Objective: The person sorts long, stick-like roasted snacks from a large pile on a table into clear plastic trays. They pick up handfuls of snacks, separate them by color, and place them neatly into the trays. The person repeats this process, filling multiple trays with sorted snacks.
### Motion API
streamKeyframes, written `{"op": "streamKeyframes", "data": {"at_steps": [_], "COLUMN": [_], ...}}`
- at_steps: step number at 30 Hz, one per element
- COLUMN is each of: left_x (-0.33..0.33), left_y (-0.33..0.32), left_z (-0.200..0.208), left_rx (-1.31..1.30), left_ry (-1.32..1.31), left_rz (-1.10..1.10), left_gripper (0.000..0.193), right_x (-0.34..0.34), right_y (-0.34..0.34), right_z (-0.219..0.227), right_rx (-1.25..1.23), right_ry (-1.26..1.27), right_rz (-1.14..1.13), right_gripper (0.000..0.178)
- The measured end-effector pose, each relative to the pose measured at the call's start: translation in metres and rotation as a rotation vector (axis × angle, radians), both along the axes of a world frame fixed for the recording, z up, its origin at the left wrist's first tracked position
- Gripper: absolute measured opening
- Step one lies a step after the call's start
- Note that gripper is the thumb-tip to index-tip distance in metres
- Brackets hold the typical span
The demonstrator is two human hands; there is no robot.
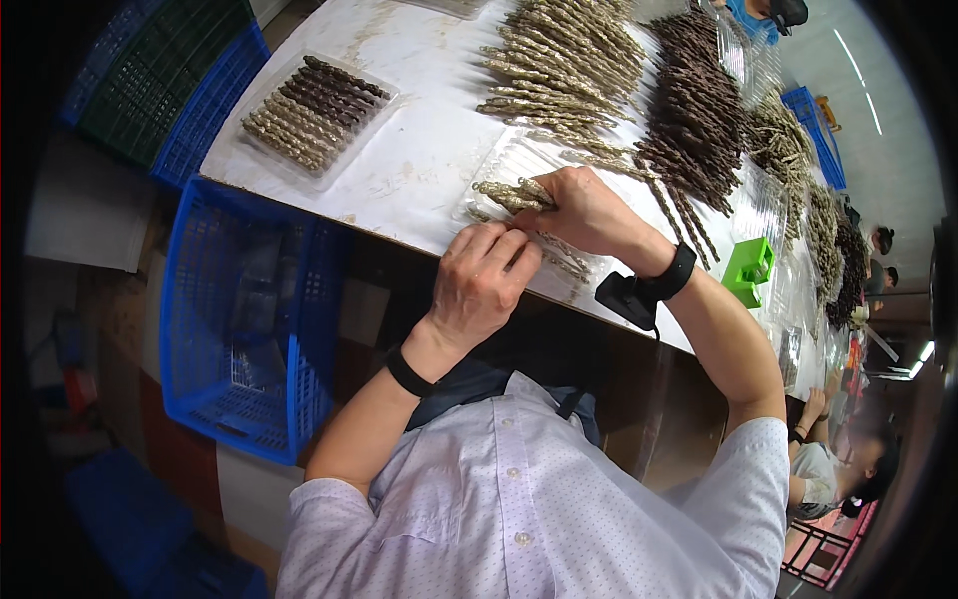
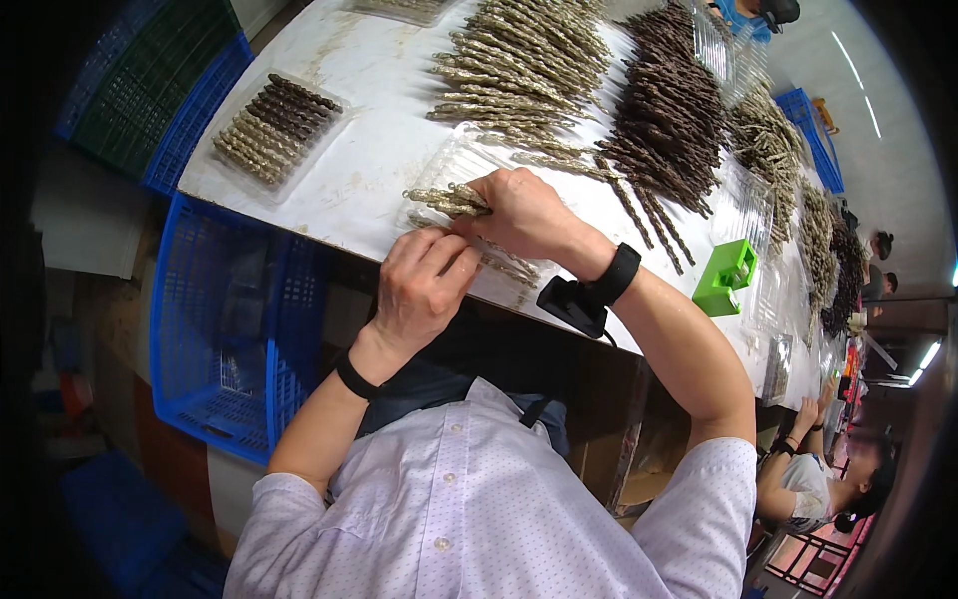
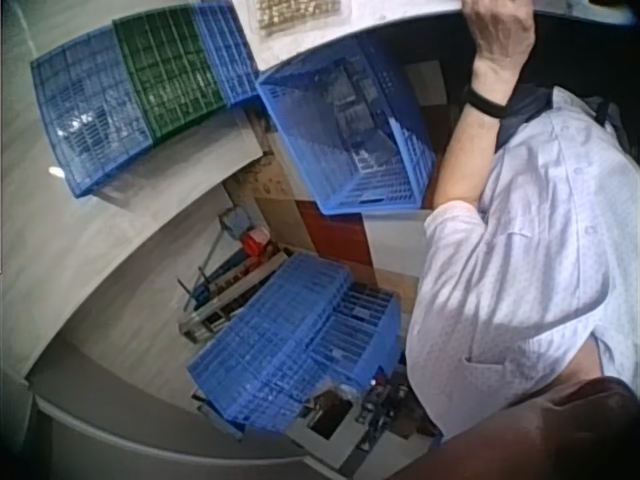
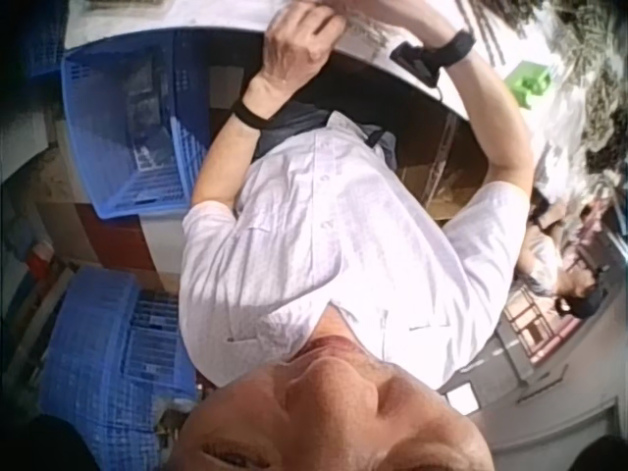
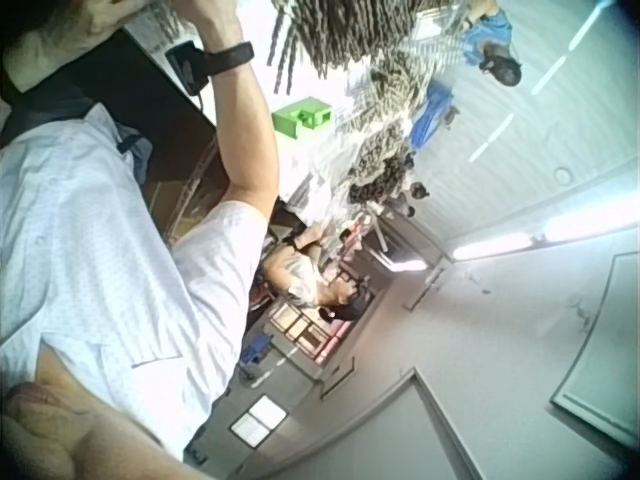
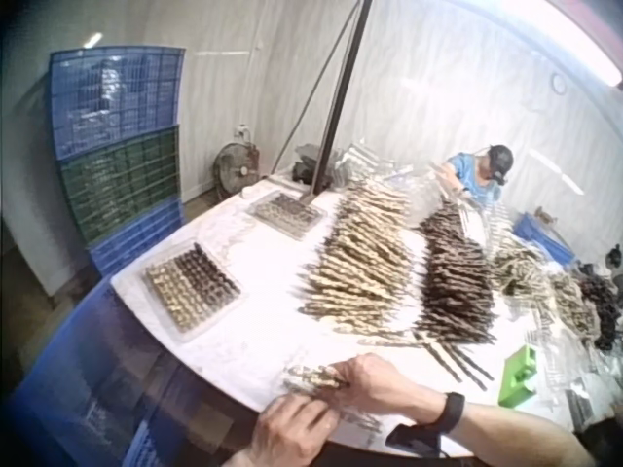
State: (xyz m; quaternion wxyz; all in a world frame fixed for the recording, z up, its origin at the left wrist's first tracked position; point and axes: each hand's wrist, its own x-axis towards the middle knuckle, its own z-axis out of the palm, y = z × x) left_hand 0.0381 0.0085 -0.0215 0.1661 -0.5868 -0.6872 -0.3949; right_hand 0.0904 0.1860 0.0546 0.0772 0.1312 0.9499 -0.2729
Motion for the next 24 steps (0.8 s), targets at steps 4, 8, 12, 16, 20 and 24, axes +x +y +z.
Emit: {"op": "streamKeyframes", "data": {"at_steps": [4,8,12,16,20,24], "left_x": [0.0,0.0,0.0,-0.001,-0.003,-0.003], "left_y": [-0.001,-0.001,0.0,0.002,0.001,0.001], "left_z": [0.002,0.002,0.001,0.004,0.004,0.006], "left_rx": [-0.02,-0.034,-0.009,-0.037,-0.058,-0.056], "left_ry": [-0.004,-0.014,-0.027,-0.053,-0.045,-0.053], "left_rz": [0.003,-0.006,-0.004,-0.015,-0.016,-0.03], "left_gripper": [0.017,0.016,0.018,0.022,0.024,0.025], "right_x": [-0.001,-0.003,-0.002,0.0,-0.005,-0.006], "right_y": [-0.001,-0.002,0.004,0.01,0.008,0.009], "right_z": [0.008,0.016,0.019,0.033,0.05,0.042], "right_rx": [-0.017,0.044,0.056,0.01,0.016,0.018], "right_ry": [-0.012,-0.066,-0.033,0.02,0.079,0.128], "right_rz": [0.024,0.044,-0.029,-0.082,-0.105,-0.089], "right_gripper": [0.032,0.037,0.043,0.045,0.036,0.034]}}
